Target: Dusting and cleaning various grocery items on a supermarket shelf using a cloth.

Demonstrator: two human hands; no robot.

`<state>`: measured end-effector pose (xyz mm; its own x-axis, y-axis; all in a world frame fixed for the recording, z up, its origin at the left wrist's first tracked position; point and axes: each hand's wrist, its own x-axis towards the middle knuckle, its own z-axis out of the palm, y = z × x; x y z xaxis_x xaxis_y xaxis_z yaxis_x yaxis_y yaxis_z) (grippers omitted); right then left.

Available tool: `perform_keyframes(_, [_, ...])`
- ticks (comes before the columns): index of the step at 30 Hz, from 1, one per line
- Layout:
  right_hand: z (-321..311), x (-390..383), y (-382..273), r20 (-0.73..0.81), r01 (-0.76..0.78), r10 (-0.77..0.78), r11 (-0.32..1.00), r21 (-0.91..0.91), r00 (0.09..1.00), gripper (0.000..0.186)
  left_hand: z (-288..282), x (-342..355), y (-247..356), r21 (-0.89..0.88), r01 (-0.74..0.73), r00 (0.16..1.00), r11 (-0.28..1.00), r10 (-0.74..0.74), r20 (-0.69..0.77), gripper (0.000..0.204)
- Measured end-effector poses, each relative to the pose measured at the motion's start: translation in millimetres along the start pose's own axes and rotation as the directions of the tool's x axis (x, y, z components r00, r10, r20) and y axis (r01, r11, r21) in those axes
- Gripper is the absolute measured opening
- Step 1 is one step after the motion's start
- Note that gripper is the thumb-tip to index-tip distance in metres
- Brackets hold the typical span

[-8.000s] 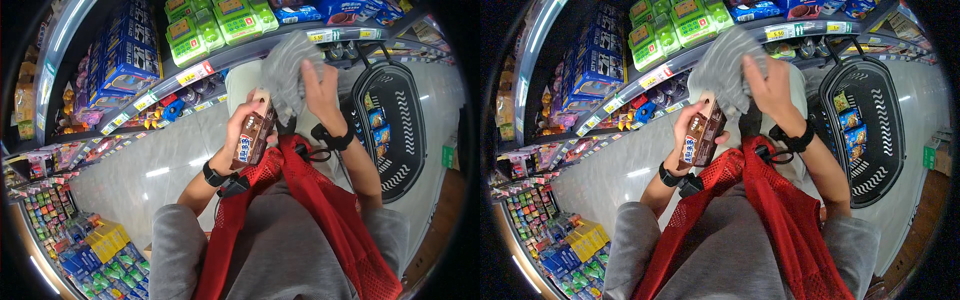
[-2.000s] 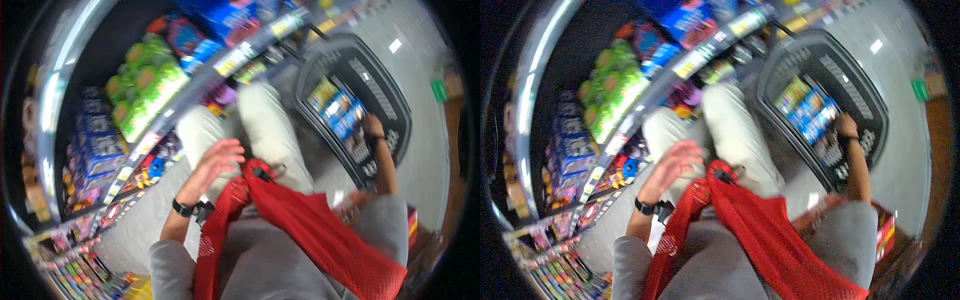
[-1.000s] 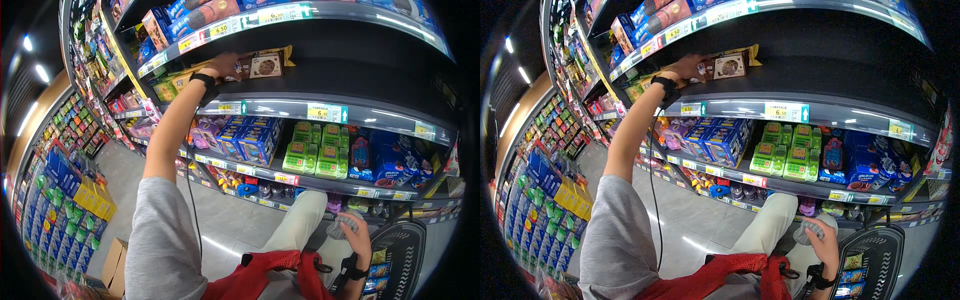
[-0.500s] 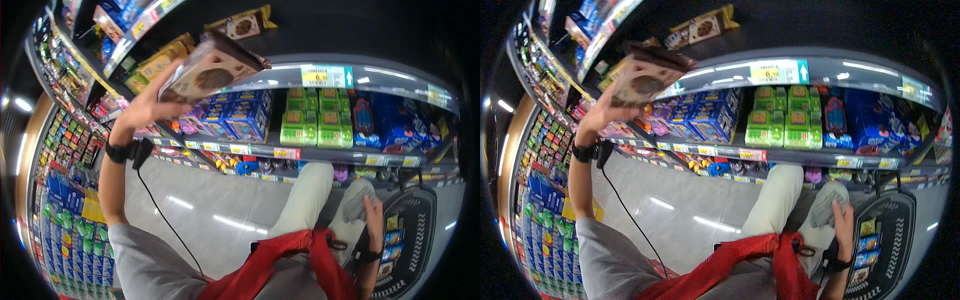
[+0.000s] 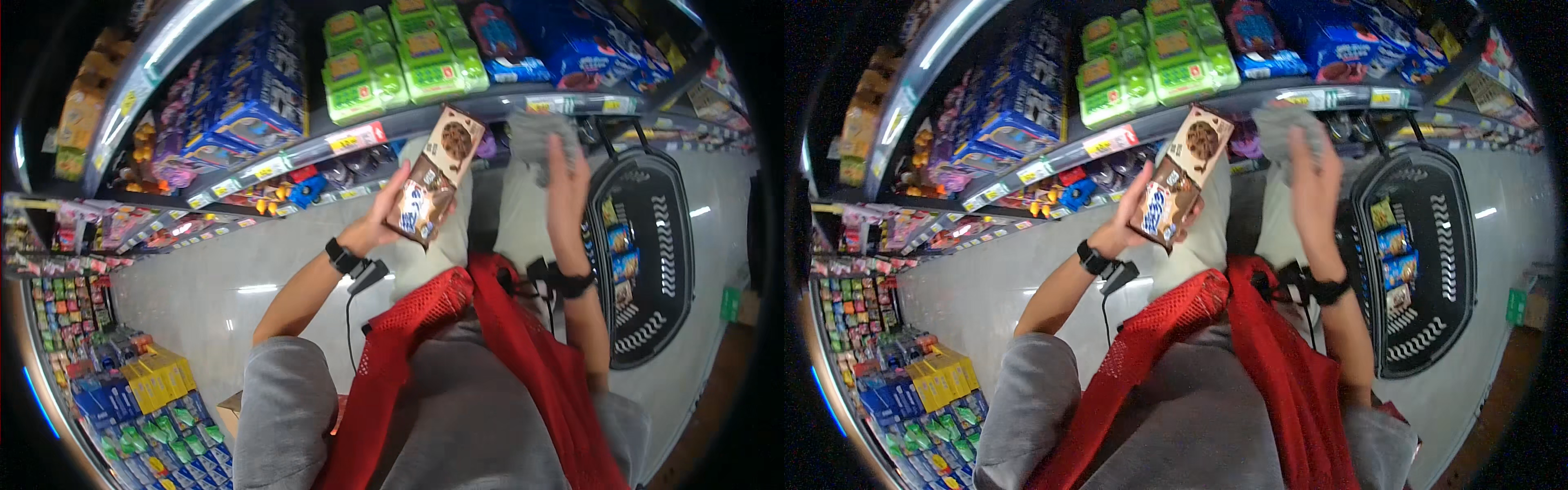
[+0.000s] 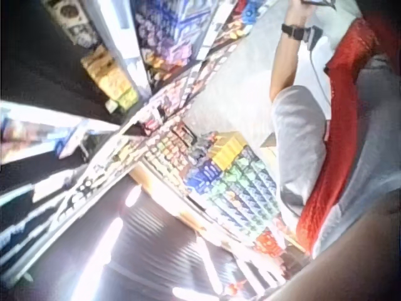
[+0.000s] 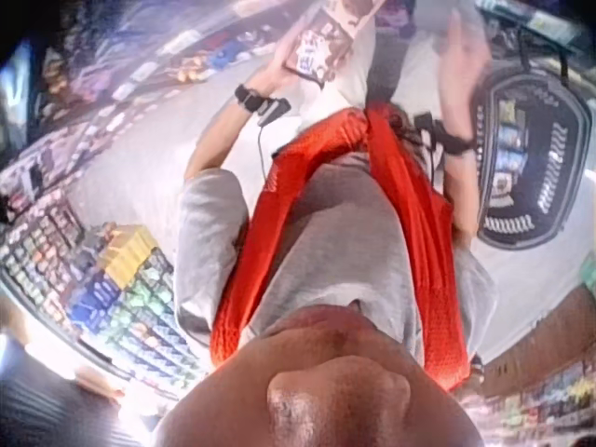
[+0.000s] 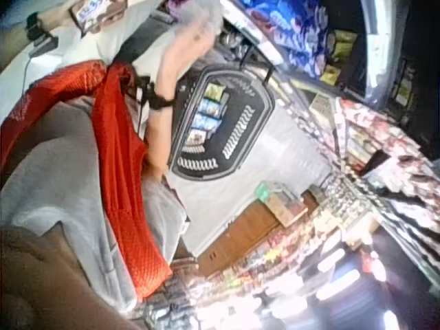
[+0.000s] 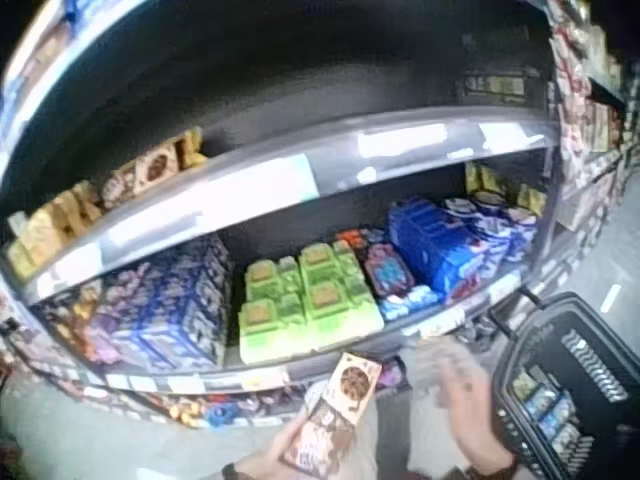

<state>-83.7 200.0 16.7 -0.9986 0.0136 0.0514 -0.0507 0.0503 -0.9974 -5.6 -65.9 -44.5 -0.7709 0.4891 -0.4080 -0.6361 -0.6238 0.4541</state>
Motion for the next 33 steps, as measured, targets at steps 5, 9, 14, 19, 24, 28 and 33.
perform_keyframes(5, [65.5, -34.4, 1.4, 0.662, 0.848, -0.603, 0.522, -0.094, 0.445, 0.056, -87.7, 39.6, -22.3, 0.302, -0.324, 0.916, 0.897, 0.377, -0.137, 0.07])
perform_keyframes(9, [70.0, -39.5, 31.0, 0.864, 0.959, -0.503, 0.245, 0.144, -0.001, 0.059, -31.1, 20.6, -14.6, 0.441, -0.28, 0.935, 0.853, 0.347, -0.077, 0.068])
perform_keyframes(14, [49.6, 17.9, 31.7, 0.826, 0.921, -0.461, 0.353, -0.166, 0.325, 0.058, -51.4, 22.7, 1.3, -0.036, 0.158, 0.969, 0.987, -0.148, 0.198, 0.065])
perform_keyframes(19, [53.1, -8.0, 31.5, 0.789, 0.879, -0.441, 0.407, -0.248, 0.427, 0.062, -44.3, 25.8, -14.4, 0.254, -0.237, 0.964, 0.938, 0.195, 0.18, 0.061])
perform_keyframes(24, [62.7, -45.6, 23.8, 0.896, 0.836, -0.427, 0.532, 0.137, 0.124, 0.053, -31.3, 40.6, -2.2, 0.09, 0.128, 0.941, 0.988, -0.092, -0.327, 0.058])
perform_keyframes(28, [23.1, 15.8, 32.5, 0.738, 0.778, -0.398, 0.569, -0.268, 0.545, 0.044, -54.2, 38.7, -1.2, -0.242, 0.314, 0.885, 0.918, -0.19, 0.425, 0.066])
perform_keyframes(33, [38.0, -25.1, 21.4, 0.785, 0.848, -0.445, 0.498, -0.184, 0.431, 0.047, -51.0, 25.5, 1.2, -0.053, 0.197, 0.968, 0.979, -0.186, 0.167, 0.062])
